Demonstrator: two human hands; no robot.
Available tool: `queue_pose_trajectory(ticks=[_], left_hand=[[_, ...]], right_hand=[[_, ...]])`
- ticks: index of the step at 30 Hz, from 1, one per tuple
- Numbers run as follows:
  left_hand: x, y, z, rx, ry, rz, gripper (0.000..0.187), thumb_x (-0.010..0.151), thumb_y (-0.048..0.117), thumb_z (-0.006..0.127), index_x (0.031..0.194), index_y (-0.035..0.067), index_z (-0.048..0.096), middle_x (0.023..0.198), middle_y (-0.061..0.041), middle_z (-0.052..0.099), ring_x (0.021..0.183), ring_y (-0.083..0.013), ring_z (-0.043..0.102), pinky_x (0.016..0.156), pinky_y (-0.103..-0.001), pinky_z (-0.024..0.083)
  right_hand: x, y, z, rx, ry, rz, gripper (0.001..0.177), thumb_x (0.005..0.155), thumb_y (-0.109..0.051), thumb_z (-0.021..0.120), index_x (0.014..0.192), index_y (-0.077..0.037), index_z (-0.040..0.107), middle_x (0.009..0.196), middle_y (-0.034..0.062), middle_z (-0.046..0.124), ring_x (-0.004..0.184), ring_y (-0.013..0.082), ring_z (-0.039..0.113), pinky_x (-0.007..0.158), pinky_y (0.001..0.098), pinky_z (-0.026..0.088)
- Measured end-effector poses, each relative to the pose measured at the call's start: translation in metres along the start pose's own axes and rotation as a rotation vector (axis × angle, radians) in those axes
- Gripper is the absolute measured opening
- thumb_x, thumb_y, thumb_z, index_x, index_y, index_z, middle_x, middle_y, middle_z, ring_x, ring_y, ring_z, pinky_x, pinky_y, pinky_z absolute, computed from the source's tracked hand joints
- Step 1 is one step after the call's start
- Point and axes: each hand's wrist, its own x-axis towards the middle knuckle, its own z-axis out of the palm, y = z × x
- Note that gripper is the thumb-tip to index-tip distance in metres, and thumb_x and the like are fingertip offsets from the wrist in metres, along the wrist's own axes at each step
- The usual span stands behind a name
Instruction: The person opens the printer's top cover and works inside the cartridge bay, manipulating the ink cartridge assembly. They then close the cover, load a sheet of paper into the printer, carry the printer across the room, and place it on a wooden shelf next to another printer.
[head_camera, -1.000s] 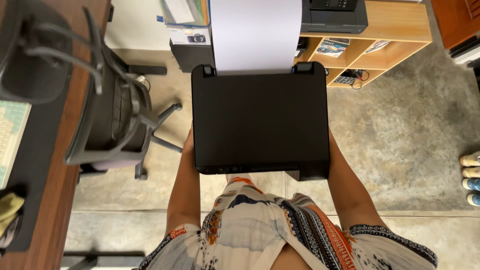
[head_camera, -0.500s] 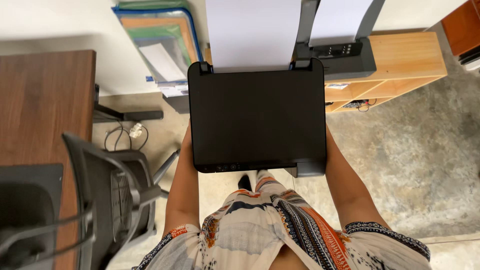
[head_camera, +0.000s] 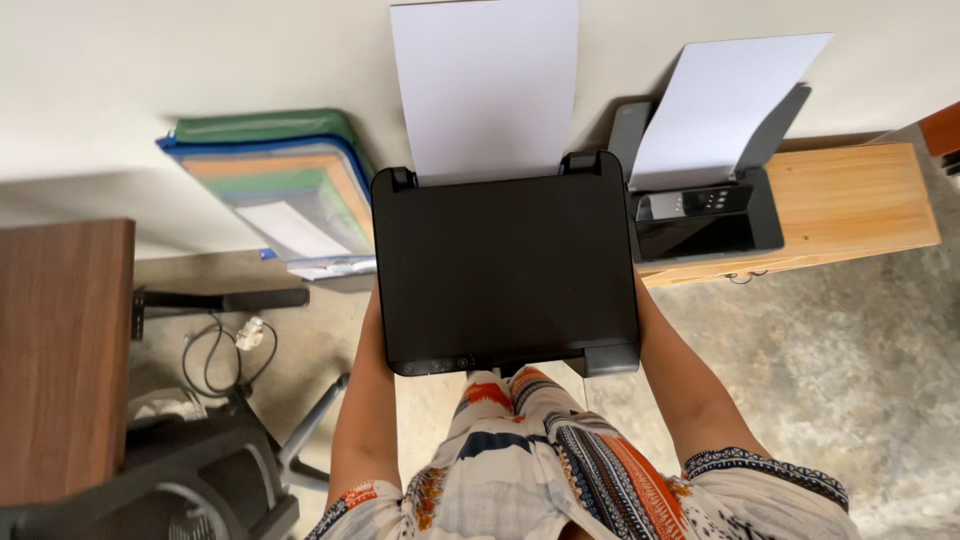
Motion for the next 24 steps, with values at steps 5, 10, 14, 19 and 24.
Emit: queue_pose_trajectory(ticks=[5,10,14,19,24], left_hand=[[0.066,-0.032,-0.026,-0.010,0.011,-0.020,0.061,0.103,0.041,0.052,0.150,0.003,0.048,0.136,-0.012,0.060,0.118,-0.0195,0.060,0.091,-0.032,0.054],[0.102,-0.041,-0.044,-0.020,0.020,-0.045,0.062,0.103,0.043,0.051,0.151,0.003,0.047,0.138,-0.012,0.059,0.120,-0.0197,0.059,0.092,-0.032,0.053],[0.109,-0.052,-0.054,-0.032,0.037,-0.074,0.063,0.103,0.044,0.050,0.151,0.004,0.047,0.139,-0.012,0.059,0.121,-0.0199,0.058,0.094,-0.033,0.052],[0.122,-0.064,-0.061,-0.043,0.036,-0.094,0.064,0.103,0.046,0.049,0.151,0.004,0.047,0.140,-0.012,0.058,0.123,-0.0202,0.057,0.095,-0.033,0.051],[0.136,-0.070,-0.060,-0.050,0.028,-0.103,0.065,0.103,0.047,0.048,0.152,0.005,0.047,0.142,-0.011,0.057,0.124,-0.0204,0.057,0.097,-0.033,0.050]], right_hand=[[0.043,-0.004,-0.011,0.006,0.016,0.025,0.077,0.098,-0.063,0.046,0.155,-0.012,0.041,0.151,0.0100,0.047,0.135,0.0260,0.048,0.104,0.0349,0.042],[0.075,-0.011,-0.009,0.003,0.022,0.042,0.077,0.097,-0.063,0.046,0.155,-0.013,0.041,0.152,0.0100,0.047,0.135,0.0261,0.047,0.105,0.0347,0.042],[0.095,-0.010,-0.008,-0.008,0.031,0.065,0.077,0.097,-0.064,0.046,0.155,-0.013,0.041,0.153,0.0099,0.047,0.136,0.0261,0.047,0.106,0.0346,0.041],[0.114,-0.008,-0.014,-0.011,0.055,0.090,0.077,0.097,-0.064,0.046,0.156,-0.013,0.040,0.153,0.0098,0.046,0.137,0.0262,0.046,0.106,0.0345,0.041],[0.122,-0.003,-0.024,-0.008,0.086,0.121,0.078,0.097,-0.064,0.045,0.156,-0.014,0.040,0.154,0.0098,0.045,0.137,0.0262,0.046,0.107,0.0344,0.040]])
